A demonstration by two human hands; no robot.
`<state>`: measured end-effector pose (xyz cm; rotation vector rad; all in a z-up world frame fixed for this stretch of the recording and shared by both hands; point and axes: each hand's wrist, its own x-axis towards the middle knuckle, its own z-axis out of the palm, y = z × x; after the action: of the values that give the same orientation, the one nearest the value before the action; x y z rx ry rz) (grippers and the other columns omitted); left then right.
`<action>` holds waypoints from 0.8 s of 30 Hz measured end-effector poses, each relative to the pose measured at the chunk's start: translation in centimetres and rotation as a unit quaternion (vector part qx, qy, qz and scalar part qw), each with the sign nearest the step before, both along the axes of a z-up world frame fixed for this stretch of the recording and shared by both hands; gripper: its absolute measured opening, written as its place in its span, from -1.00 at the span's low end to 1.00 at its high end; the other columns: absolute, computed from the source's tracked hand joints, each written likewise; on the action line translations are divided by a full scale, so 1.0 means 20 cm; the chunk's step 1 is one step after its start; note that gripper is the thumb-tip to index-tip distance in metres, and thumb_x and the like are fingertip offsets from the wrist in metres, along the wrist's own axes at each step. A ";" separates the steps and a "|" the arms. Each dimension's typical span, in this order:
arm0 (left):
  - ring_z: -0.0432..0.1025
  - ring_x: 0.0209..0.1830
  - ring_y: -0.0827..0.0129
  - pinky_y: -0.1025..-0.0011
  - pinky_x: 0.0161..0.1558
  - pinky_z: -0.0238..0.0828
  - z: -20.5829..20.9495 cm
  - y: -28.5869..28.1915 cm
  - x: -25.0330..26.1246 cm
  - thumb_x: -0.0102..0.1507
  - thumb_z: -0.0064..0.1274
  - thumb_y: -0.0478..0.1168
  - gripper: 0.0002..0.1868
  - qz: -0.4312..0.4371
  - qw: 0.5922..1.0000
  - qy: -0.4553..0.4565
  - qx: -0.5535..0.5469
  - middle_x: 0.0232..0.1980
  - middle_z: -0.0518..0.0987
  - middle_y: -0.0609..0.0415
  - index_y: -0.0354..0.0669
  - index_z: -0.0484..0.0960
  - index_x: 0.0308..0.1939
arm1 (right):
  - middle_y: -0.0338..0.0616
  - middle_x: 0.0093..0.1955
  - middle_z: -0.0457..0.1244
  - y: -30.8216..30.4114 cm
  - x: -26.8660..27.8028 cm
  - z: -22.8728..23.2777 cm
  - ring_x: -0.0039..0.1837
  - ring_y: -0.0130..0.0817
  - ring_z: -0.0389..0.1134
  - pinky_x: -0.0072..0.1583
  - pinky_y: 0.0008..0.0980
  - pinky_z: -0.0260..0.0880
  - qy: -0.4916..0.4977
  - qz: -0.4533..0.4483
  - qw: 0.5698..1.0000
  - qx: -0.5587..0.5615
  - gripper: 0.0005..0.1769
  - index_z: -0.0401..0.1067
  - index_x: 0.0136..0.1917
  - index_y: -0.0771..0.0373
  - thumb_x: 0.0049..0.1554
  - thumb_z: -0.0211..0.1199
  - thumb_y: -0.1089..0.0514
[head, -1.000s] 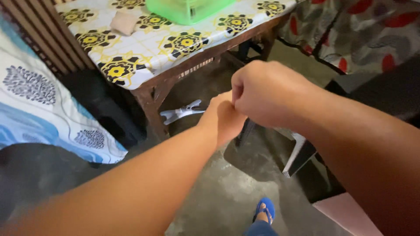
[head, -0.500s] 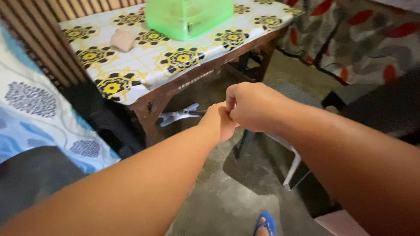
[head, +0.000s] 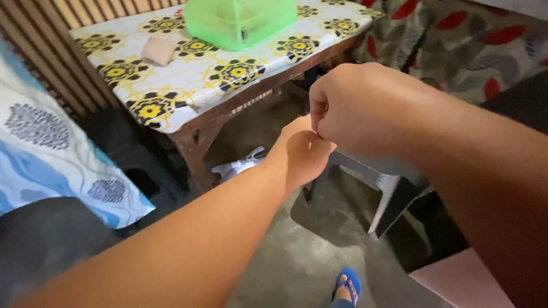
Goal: Assembling the parts of a cleaning mop handle.
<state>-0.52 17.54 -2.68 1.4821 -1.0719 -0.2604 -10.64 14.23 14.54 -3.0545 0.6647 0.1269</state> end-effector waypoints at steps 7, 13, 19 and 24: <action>0.48 -0.13 0.31 0.27 -0.12 0.41 -0.35 0.02 0.24 0.31 0.00 -0.20 -0.77 0.012 0.999 0.001 0.036 -0.12 0.65 -0.09 -0.25 0.63 -0.06 | -0.03 -0.10 0.43 -0.02 0.14 -0.26 0.00 0.02 0.46 0.07 -0.06 0.45 -0.032 0.067 0.996 0.039 -0.82 0.60 -0.12 0.04 -0.02 0.24 0.14; 0.51 0.06 0.25 0.29 0.09 0.41 -0.67 0.01 0.26 0.30 -0.06 -0.20 -0.71 -0.080 0.961 0.239 0.117 0.10 0.62 -0.05 -0.21 0.55 0.06 | 0.08 -0.03 0.41 -0.10 0.13 -0.67 0.07 0.03 0.46 0.10 -0.05 0.46 -0.010 0.072 0.988 0.140 -0.78 0.53 -0.02 0.15 0.07 0.21 0.09; 0.52 0.09 0.08 0.23 0.05 0.46 -0.35 0.02 0.14 0.29 -0.03 -0.10 -0.69 -0.046 0.968 0.238 0.060 0.05 0.67 -0.11 -0.21 0.64 -0.02 | 0.01 0.01 0.41 -0.10 0.06 -0.40 0.09 0.01 0.45 0.11 -0.08 0.43 0.003 0.095 0.989 0.114 -0.72 0.52 0.04 0.10 0.04 0.20 0.17; 0.52 0.02 -0.04 0.23 -0.06 0.45 -0.03 0.07 0.14 0.29 0.06 -0.02 -0.64 0.073 0.984 -0.159 0.019 -0.07 0.67 -0.18 -0.21 0.61 -0.01 | -0.10 -0.09 0.45 -0.02 0.11 -0.05 0.01 -0.11 0.50 0.10 -0.15 0.46 -0.012 0.071 0.996 0.059 -0.79 0.62 -0.07 0.07 -0.03 0.37 0.11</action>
<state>2.30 18.89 -3.20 1.6649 -1.2067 0.0631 -8.42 13.75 13.45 -2.9809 0.4204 0.1249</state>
